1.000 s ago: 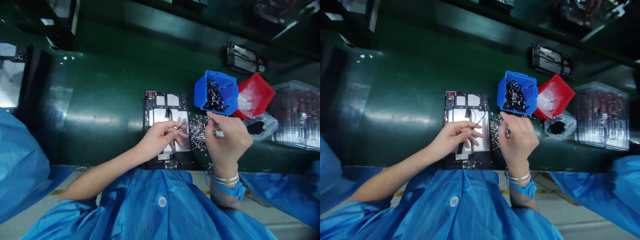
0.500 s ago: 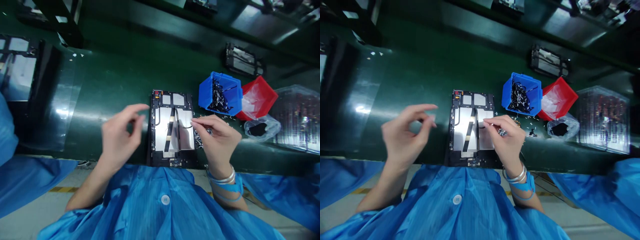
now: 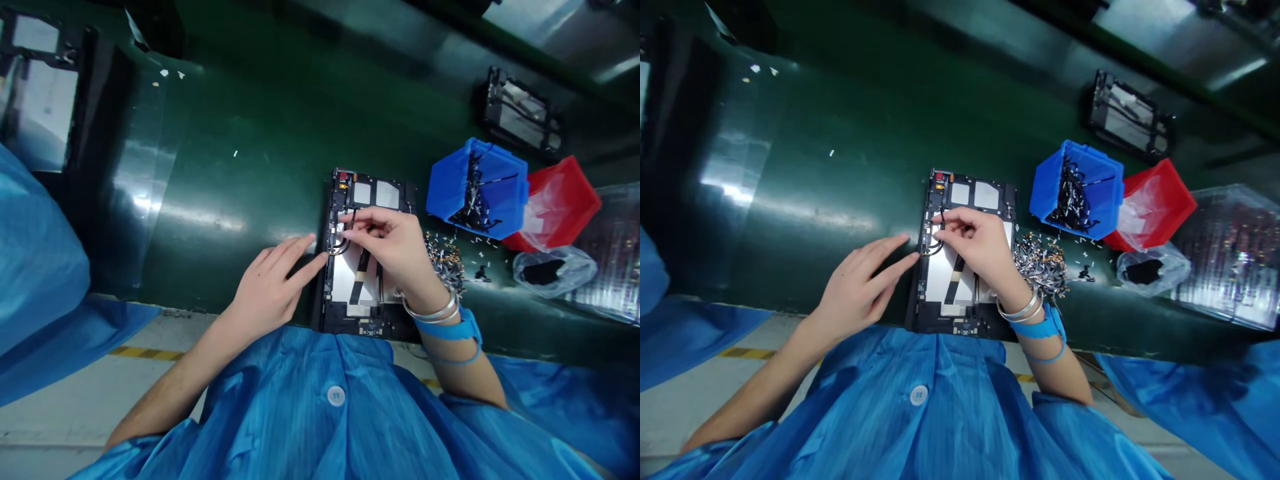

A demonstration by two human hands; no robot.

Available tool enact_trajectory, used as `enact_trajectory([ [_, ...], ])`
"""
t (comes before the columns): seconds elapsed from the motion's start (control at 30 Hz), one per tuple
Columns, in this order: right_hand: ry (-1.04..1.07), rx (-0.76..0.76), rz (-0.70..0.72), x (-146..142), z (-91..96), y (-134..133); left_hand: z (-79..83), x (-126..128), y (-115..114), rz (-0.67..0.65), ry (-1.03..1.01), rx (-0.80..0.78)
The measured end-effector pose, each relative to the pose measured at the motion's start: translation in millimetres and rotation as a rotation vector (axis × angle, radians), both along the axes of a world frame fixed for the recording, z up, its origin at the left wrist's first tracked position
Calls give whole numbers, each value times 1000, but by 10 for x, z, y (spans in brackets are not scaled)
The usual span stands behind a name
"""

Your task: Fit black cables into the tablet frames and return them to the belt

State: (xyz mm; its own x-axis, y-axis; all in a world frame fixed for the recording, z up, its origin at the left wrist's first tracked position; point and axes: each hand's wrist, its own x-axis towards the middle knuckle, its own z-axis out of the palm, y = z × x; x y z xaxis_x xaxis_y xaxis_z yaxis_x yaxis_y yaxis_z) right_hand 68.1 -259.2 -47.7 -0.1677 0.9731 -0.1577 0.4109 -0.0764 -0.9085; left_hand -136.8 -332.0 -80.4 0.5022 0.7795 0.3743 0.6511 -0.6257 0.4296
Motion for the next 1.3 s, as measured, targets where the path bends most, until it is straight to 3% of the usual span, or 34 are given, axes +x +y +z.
enact_trajectory([
  [0.17, -81, 16, 35, 11, 8, 18, -5, 24, 7, -22, 116, -28],
  [0.7, -151, 79, 69, 16, 4, 13, 0, 111, 8, 14, 94, -45],
  [1.03, -317, 251, 67, 96, 86, 9, 9, 198, -3, 79, 118, 18],
  [1.3, -300, 184, 112, 93, 44, 113, -8, 184, -13, 42, 103, -7],
])
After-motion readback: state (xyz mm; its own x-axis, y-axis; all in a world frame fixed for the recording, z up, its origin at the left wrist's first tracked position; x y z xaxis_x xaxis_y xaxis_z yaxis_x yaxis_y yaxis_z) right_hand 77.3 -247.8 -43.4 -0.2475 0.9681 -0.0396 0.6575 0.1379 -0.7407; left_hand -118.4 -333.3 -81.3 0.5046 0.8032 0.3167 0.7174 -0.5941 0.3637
